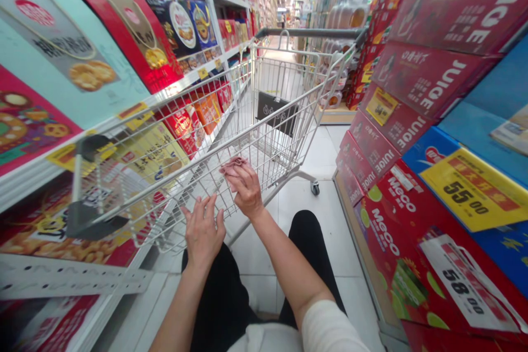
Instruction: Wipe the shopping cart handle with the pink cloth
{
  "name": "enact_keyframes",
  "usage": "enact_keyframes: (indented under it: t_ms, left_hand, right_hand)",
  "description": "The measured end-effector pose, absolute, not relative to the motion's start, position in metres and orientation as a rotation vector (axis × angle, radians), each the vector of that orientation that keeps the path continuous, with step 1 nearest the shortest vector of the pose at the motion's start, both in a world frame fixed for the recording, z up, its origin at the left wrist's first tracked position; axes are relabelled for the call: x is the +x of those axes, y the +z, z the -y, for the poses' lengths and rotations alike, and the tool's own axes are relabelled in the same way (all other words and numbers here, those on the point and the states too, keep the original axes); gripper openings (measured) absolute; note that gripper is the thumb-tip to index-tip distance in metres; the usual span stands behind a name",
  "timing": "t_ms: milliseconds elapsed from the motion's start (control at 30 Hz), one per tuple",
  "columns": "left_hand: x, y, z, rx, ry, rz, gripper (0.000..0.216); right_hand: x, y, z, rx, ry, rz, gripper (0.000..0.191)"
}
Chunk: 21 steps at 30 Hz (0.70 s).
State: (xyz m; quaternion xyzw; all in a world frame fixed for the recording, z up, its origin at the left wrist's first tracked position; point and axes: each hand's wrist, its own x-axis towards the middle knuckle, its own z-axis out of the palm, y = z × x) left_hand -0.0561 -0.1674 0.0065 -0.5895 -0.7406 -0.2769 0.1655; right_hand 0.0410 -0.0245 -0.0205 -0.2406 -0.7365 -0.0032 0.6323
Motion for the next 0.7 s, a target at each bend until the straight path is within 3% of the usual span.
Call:
enact_keyframes:
  t_ms: [133, 367, 700]
  left_hand:
    - [-0.059, 0.006, 0.166, -1.675, -0.79, 2.109, 0.047]
    - [-0.058, 0.006, 0.164, -1.662, -0.805, 2.109, 0.046]
    - [-0.057, -0.002, 0.166, -1.662, -0.78, 2.094, 0.05]
  right_hand:
    - [0.049, -0.037, 0.037, -0.575, 0.059, 1.775, 0.042]
    - [0.054, -0.015, 0.016, -0.606, 0.053, 1.65, 0.046]
    - [0.042, -0.083, 0.046, -0.632, 0.058, 1.64, 0.03]
